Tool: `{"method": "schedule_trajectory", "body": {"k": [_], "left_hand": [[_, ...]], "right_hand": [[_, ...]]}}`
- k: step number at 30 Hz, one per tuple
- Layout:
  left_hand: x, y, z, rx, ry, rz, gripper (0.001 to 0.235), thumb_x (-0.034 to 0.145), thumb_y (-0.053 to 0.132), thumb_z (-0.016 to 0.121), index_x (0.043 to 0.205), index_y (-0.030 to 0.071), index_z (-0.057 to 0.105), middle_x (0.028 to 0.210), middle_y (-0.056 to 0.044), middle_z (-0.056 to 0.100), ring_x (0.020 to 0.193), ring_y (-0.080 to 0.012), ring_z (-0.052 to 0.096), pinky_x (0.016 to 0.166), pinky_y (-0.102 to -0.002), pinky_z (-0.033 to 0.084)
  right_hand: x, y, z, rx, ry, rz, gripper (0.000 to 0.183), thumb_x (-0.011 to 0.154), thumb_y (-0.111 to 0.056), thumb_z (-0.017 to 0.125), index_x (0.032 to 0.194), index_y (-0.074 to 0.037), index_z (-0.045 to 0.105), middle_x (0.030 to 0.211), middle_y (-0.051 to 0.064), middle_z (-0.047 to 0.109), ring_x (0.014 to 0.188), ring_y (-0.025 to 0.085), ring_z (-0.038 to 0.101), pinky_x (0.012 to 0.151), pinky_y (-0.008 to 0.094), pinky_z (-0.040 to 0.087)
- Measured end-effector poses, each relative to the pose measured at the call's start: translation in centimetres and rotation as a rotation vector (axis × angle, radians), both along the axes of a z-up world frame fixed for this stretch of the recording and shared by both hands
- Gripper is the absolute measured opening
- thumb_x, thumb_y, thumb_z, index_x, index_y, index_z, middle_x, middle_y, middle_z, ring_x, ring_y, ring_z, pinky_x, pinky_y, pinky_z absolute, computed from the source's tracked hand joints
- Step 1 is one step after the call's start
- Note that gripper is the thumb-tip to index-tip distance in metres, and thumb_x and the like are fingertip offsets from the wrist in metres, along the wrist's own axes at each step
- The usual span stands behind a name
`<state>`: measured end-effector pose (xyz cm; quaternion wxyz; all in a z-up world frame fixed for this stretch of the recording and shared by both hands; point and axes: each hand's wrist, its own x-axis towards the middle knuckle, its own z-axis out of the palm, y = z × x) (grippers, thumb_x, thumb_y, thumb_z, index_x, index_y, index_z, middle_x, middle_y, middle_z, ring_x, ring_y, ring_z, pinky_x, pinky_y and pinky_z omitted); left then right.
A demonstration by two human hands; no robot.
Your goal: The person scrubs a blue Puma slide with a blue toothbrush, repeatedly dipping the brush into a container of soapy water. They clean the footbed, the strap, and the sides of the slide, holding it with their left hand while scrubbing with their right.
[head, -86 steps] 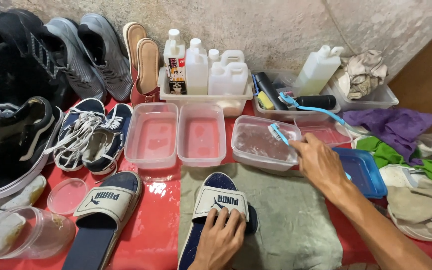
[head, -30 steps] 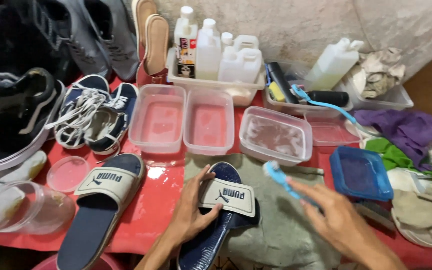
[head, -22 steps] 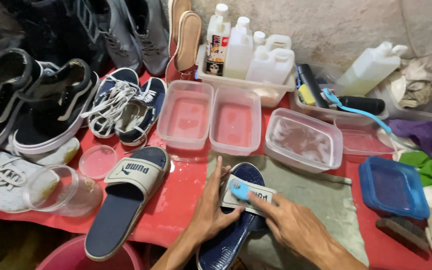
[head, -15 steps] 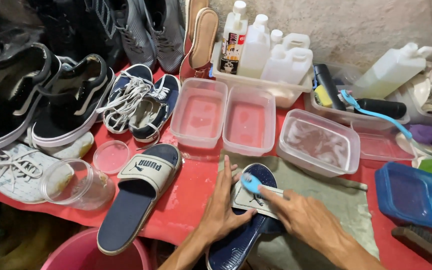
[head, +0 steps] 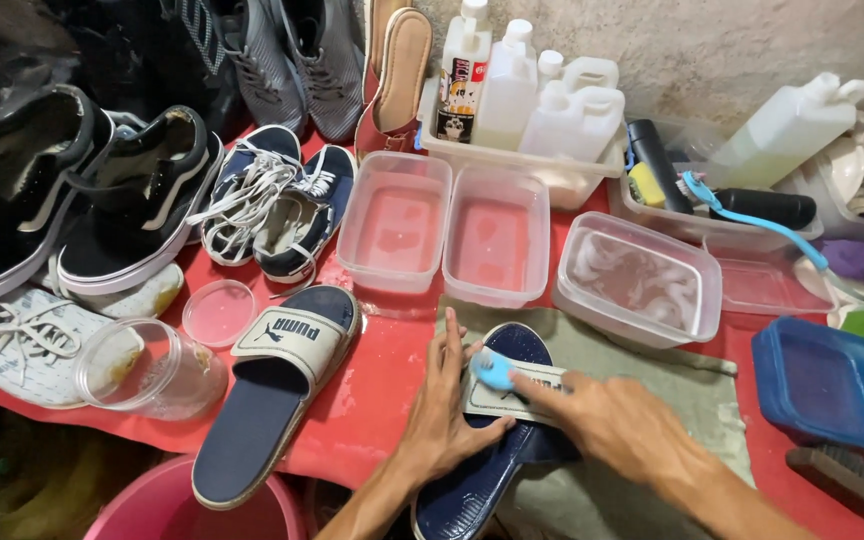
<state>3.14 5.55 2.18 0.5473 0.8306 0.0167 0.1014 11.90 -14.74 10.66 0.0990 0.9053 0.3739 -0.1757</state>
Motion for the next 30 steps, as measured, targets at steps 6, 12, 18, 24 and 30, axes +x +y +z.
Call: {"method": "schedule_trajectory", "body": {"k": [6,12,18,24,30], "left_hand": [[-0.4,0.1,0.2,0.012,-0.036,-0.049,0.136,0.072,0.046,0.087,0.162,0.015,-0.010,0.146,-0.014,0.031,0.144,-0.0307,0.051,0.084,-0.054,0.065],[-3.2,0.0,0.6,0.119,0.080,0.038,0.142,0.063,0.048,0.096,0.163,0.012,0.002,0.157,-0.015,0.022,0.141,-0.0428,0.046,0.093,-0.060,0.058],[-4.5,-0.3,-0.3,0.255,-0.082,0.188,0.121,0.071,0.053,0.094,0.162,0.013,0.024,0.141,-0.016,0.041,0.132,-0.0352,0.050,0.105,-0.054,0.050],[-4.3,-0.3,0.6,0.142,0.011,0.149,0.127,0.068,0.046,0.096,0.163,0.017,0.016,0.145,-0.013,0.038,0.136,-0.0344,0.047,0.098,-0.055,0.057],[-4.0,0.1,1.0,0.180,-0.160,0.062,0.100,0.069,0.024,0.072,0.158,0.007,0.030,0.143,-0.019,0.041,0.133,-0.0424,0.046,0.112,-0.061,0.041]], "right_hand": [[0.1,-0.4,-0.7,0.114,0.069,0.080,0.052,0.102,-0.050,0.047,0.152,-0.056,0.037,0.092,0.005,0.065,0.070,0.042,0.068,0.056,0.056,0.049],[-1.6,-0.3,-0.3,-0.019,0.131,0.128,0.079,0.091,-0.020,0.052,0.157,-0.055,0.025,0.106,0.009,0.060,0.069,0.049,0.068,0.060,0.064,0.051],[-3.5,-0.1,-0.9,-0.030,0.131,0.142,0.096,0.086,0.001,0.048,0.164,-0.046,0.016,0.106,0.013,0.055,0.064,0.046,0.066,0.052,0.062,0.054],[-4.8,0.8,-0.7,-0.037,0.141,0.031,0.095,0.089,0.000,0.044,0.165,-0.047,0.013,0.112,0.015,0.056,0.072,0.049,0.068,0.058,0.065,0.055],[-4.3,-0.2,-3.3,0.047,-0.071,-0.061,0.078,0.096,-0.019,0.042,0.164,-0.045,0.015,0.094,0.012,0.059,0.062,0.049,0.067,0.052,0.064,0.053]]}}
